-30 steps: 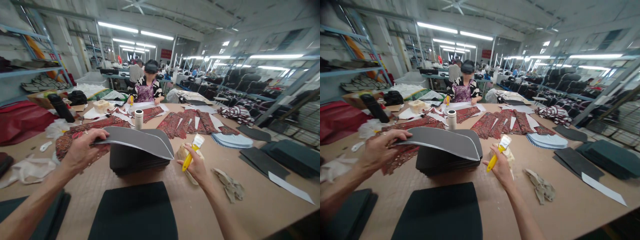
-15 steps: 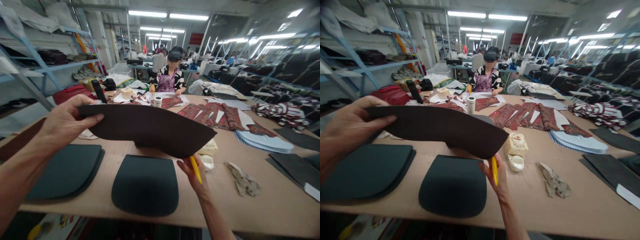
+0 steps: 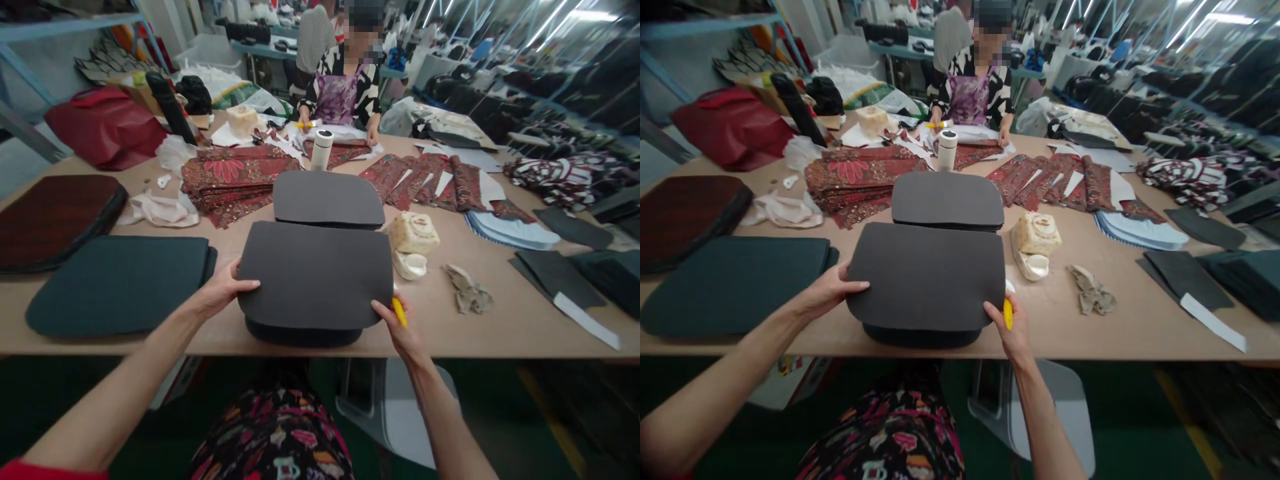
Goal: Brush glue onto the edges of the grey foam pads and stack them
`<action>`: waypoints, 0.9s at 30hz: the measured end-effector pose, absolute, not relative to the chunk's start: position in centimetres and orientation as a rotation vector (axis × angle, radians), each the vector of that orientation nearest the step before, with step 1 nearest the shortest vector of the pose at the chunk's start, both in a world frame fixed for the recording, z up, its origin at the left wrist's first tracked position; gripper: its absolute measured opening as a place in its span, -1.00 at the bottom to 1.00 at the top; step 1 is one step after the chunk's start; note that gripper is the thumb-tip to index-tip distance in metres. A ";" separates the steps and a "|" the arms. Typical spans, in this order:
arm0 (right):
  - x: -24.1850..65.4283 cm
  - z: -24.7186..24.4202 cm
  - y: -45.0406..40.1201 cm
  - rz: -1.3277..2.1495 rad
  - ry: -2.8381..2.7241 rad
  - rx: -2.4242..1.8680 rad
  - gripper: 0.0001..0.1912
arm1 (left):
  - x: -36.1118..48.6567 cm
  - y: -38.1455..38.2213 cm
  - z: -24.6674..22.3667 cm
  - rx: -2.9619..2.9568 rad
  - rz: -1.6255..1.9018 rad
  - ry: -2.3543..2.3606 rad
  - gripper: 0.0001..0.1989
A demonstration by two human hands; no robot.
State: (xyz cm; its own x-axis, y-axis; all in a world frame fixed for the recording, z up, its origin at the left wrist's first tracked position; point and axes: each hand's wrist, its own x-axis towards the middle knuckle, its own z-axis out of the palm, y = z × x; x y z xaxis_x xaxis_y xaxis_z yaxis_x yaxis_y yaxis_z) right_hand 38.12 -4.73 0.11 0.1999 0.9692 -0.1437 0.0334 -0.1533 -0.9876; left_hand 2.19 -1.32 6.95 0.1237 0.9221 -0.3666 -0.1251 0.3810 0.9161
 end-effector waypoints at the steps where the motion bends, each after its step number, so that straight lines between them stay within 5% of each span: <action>1: 38.1 -0.6 -4.9 1.114 -1.051 -1.497 -0.46 | 2.3 -1.9 5.7 0.853 0.944 1.194 -0.23; 8: 37.7 -3.7 -5.7 0.872 -1.202 -1.802 -0.38 | 2.0 -4.3 -0.3 0.848 0.973 1.453 0.05; 27: 36.0 -5.3 -6.1 0.696 -1.451 -1.923 -0.29 | 2.2 -4.6 -4.2 1.259 0.845 1.864 0.00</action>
